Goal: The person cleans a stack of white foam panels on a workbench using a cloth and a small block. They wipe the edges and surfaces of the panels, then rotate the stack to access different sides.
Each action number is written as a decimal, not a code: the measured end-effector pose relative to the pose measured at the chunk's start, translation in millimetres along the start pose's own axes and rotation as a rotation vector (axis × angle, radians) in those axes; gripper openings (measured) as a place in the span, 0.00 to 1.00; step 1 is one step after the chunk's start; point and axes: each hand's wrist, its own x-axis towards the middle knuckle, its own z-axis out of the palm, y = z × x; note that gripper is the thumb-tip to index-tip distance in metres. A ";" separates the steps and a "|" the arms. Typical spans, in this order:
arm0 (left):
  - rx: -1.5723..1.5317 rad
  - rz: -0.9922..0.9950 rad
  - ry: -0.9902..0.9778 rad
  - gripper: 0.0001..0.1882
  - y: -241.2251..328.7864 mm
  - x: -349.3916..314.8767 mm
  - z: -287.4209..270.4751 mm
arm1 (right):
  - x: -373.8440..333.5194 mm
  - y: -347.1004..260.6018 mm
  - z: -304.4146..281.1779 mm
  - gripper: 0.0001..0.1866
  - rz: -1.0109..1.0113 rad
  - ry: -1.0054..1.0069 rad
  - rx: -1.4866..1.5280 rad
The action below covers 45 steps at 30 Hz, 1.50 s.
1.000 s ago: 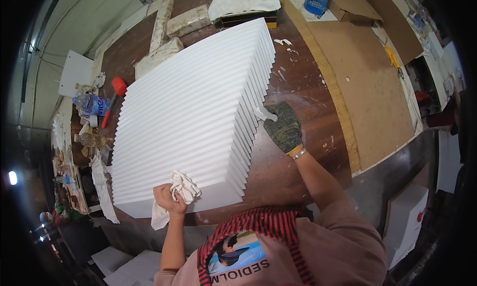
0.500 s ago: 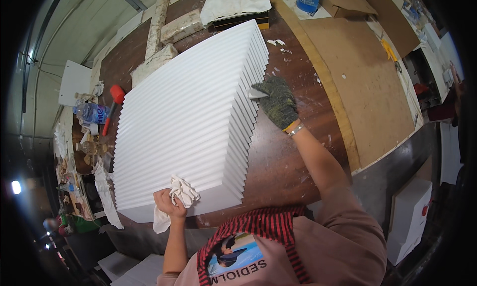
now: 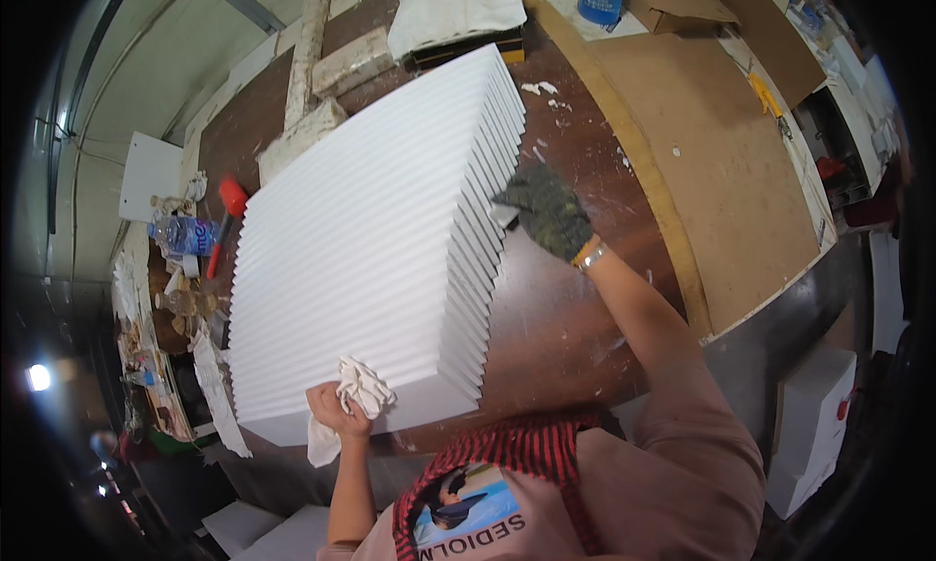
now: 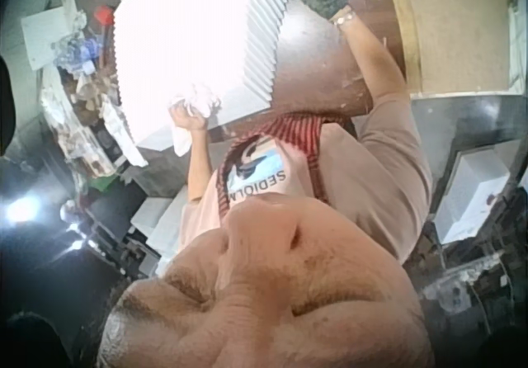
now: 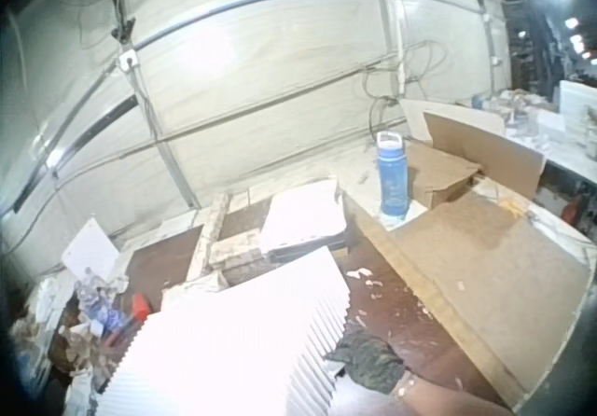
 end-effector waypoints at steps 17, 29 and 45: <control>-0.012 -0.024 0.004 0.15 -0.6 -2.4 0.5 | 4.2 30.3 2.9 0.19 0.150 -0.086 0.026; -0.003 -0.005 -0.013 0.15 -1.1 -0.2 -0.1 | 45.6 38.2 12.1 0.18 0.209 0.071 0.137; -0.003 -0.046 0.011 0.13 2.0 0.0 1.0 | 55.6 50.8 13.3 0.17 0.310 0.012 0.047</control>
